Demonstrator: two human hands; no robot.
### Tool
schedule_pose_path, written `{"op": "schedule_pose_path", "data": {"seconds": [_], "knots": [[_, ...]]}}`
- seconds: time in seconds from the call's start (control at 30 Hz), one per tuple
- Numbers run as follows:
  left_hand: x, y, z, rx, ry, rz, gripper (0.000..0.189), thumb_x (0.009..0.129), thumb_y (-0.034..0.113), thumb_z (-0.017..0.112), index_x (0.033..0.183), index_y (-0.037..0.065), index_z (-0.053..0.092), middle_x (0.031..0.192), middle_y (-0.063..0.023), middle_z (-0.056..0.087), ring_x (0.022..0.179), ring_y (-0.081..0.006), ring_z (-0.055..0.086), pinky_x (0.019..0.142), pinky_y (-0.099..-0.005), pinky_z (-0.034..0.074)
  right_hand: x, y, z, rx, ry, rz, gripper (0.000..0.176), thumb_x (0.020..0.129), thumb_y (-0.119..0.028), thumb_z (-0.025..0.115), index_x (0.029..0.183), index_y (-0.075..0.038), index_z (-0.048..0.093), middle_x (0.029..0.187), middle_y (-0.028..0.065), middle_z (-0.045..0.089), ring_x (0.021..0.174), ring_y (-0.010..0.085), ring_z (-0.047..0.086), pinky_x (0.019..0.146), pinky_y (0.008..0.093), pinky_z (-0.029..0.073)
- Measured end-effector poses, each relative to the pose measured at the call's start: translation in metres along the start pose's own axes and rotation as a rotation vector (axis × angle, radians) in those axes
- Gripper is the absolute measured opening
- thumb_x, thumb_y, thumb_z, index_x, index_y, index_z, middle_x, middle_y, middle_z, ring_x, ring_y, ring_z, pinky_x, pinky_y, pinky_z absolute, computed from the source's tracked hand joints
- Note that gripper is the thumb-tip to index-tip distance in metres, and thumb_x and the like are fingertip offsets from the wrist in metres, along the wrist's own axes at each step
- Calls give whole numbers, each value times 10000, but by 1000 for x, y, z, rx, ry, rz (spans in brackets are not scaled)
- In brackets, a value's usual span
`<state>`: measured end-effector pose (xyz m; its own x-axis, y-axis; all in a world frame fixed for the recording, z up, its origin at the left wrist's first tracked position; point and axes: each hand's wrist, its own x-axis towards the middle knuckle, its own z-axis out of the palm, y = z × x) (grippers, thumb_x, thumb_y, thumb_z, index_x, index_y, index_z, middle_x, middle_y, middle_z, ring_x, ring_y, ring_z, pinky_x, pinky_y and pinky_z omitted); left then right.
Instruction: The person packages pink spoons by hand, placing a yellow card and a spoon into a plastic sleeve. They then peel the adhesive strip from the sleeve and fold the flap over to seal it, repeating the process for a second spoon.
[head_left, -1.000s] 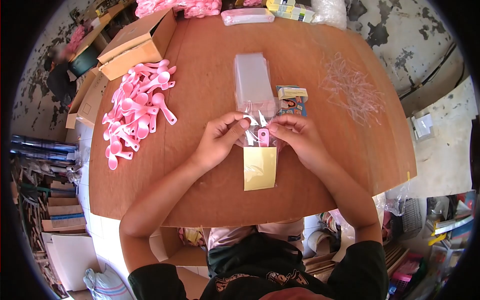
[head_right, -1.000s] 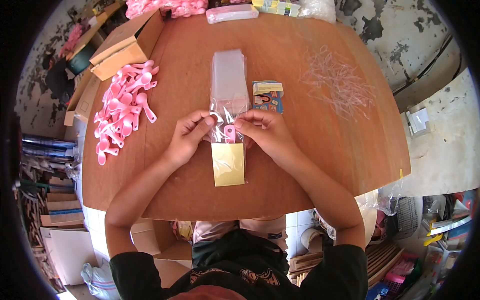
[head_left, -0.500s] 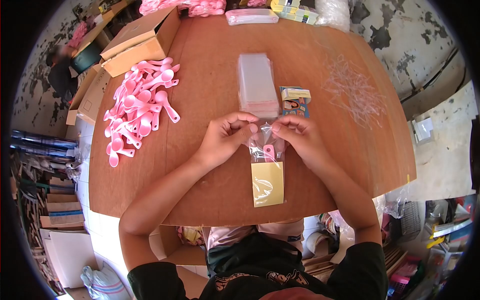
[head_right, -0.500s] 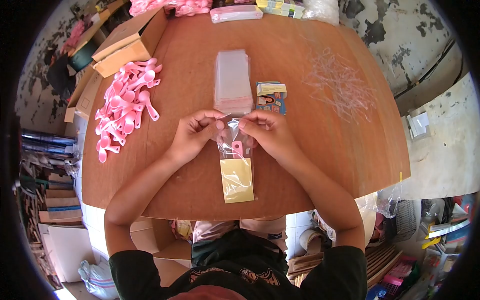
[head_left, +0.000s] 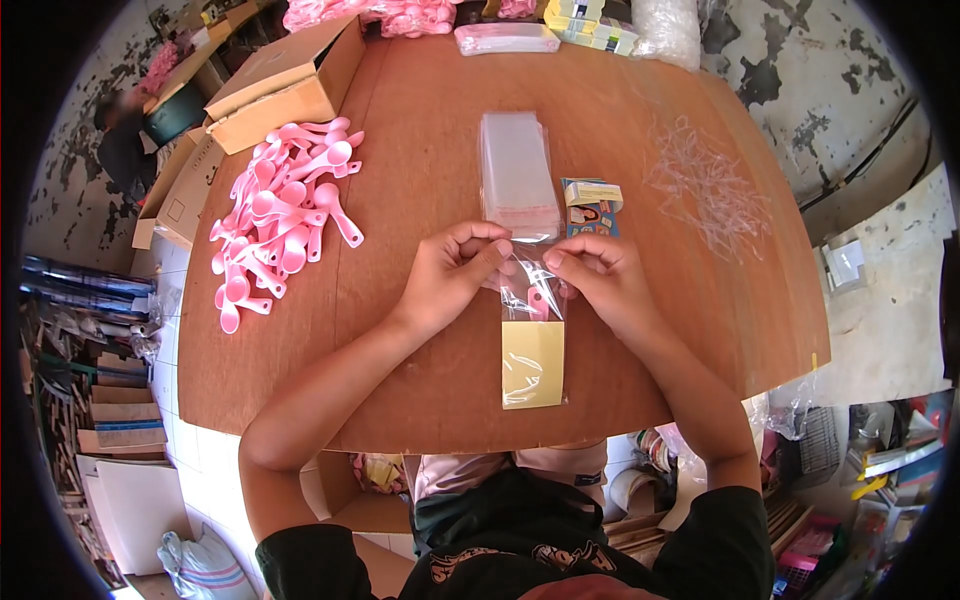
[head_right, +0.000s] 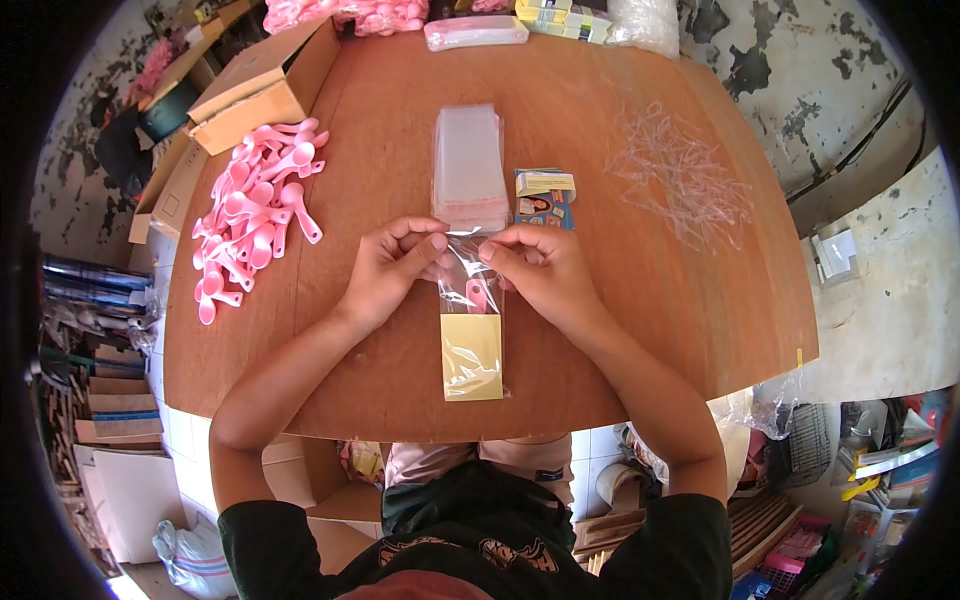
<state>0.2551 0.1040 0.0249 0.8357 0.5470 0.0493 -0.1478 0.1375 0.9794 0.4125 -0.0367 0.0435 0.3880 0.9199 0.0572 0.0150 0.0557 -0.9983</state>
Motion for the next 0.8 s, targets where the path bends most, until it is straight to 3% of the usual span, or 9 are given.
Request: {"op": "schedule_pose_path", "data": {"seconds": [0.33,0.43,0.57,0.8], "knots": [[2,-4,-3,18,10,4,224,947,188,592,1017,-25,592,809,-94,656,702,-160,655,647,-264,548,1,4,-2,-15,21,-95,119,897,-113,651,896,6,661,779,12,651,666,36,583,558,197,467],[2,-4,-4,29,-24,63,238,952,183,582,1056,-31,587,857,-104,660,726,-162,655,670,-272,547,-1,-2,-1,56,45,-18,131,901,-137,652,909,-6,659,793,9,650,678,37,579,559,201,461],[-1,-1,3,-44,-115,80,239,948,138,583,1111,-36,578,922,-101,657,797,-142,638,717,-272,534,0,-2,-6,73,110,0,143,908,-158,647,926,-16,658,805,12,649,675,49,577,565,207,456],[1,-11,-3,35,-214,56,204,919,66,613,1093,-37,594,904,-74,655,797,-118,616,714,-266,520,2,-4,-10,96,15,-18,158,904,-159,646,979,-20,644,839,23,647,703,78,588,613,229,470]]}}
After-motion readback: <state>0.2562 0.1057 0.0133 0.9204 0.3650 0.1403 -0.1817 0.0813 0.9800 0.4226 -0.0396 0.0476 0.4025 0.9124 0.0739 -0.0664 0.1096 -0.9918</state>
